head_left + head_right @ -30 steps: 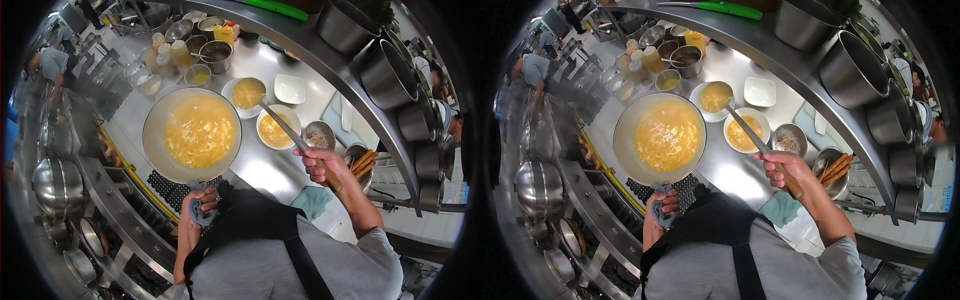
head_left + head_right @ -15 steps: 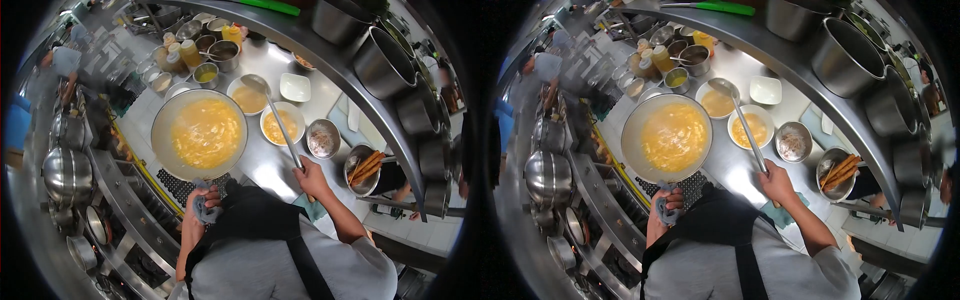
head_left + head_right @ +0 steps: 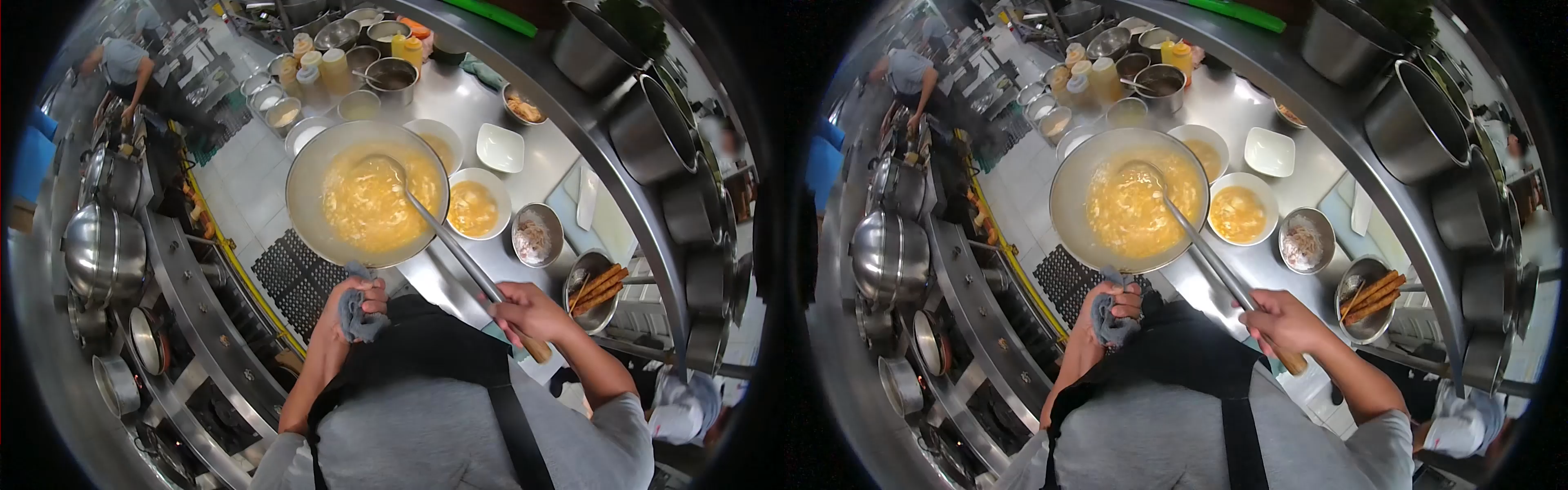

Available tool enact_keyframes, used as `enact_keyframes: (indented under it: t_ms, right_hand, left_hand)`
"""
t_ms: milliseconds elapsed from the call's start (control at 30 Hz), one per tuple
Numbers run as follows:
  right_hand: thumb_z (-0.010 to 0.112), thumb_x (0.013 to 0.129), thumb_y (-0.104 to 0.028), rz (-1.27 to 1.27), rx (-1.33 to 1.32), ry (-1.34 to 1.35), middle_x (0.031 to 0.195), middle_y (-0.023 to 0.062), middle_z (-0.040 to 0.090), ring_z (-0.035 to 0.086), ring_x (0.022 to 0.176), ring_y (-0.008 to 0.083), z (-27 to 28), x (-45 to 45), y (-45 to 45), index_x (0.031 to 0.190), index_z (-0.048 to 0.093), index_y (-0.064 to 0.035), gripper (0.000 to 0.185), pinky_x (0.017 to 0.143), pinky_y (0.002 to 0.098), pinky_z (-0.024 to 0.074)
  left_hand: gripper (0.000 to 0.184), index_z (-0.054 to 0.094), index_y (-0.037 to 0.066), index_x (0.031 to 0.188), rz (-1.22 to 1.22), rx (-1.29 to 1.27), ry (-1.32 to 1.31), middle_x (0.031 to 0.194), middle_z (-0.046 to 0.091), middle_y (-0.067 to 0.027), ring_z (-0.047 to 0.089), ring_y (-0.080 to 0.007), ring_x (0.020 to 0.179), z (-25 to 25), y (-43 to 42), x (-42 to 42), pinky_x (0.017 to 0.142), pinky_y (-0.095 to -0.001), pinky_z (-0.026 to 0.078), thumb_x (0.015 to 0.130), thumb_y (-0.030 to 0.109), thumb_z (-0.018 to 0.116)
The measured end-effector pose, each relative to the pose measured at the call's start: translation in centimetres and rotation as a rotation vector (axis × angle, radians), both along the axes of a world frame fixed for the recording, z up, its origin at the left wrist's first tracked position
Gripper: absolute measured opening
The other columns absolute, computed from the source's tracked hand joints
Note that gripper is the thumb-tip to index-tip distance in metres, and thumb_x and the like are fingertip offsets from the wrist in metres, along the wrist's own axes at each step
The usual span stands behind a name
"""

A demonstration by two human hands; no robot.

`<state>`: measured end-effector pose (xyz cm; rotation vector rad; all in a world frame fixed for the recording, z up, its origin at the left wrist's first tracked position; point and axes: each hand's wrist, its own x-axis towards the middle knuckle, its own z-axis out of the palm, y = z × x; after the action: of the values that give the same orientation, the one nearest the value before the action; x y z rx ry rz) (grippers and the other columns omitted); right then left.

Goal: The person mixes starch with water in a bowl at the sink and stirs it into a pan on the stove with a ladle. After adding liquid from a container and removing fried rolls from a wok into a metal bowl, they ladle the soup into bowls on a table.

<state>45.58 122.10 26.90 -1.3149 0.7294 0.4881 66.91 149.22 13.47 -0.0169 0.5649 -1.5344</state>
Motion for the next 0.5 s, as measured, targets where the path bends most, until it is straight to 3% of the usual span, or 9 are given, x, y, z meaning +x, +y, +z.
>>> enact_keyframes:
  t_ms: [100,233,500]
  right_hand:
    - [0.056,0.1,-0.016,-0.167,0.356,0.105,0.069,-0.0012,0.048,0.048,0.042,0.0081,3.3,-0.9,-0.3,0.131,0.056,0.0039,0.037,0.037,0.0247,0.0418]
    - [0.048,0.104,-0.02,-0.426,0.969,0.136,0.068,-0.0016,0.042,0.047,0.042,0.0084,3.0,-1.1,-1.5,0.134,0.053,0.0063,0.04,0.036,0.0248,0.0437]
    - [0.048,0.104,-0.02,-0.42,0.954,0.088,0.067,-0.0018,0.04,0.049,0.042,0.0088,4.1,0.1,-1.7,0.135,0.051,0.007,0.041,0.034,0.0256,0.0428]
  left_hand:
    - [0.019,0.053,0.005,0.102,-0.022,0.045,-0.084,0.076,0.048,0.0027,0.05,-0.0124,0.065,0.6,-0.5,0.3,0.06,-0.0307,0.043,0.085,0.014,0.059]
    - [0.019,0.053,0.006,0.102,-0.048,0.063,-0.077,0.076,0.048,0.0028,0.05,-0.0124,0.065,1.0,-0.7,0.6,0.06,-0.0304,0.043,0.086,0.014,0.059]
    - [0.012,0.05,0.007,0.093,-0.04,0.04,-0.01,0.073,0.047,0.0007,0.049,-0.0156,0.064,0.7,-1.3,1.4,0.057,-0.0296,0.043,0.085,0.01,0.059]
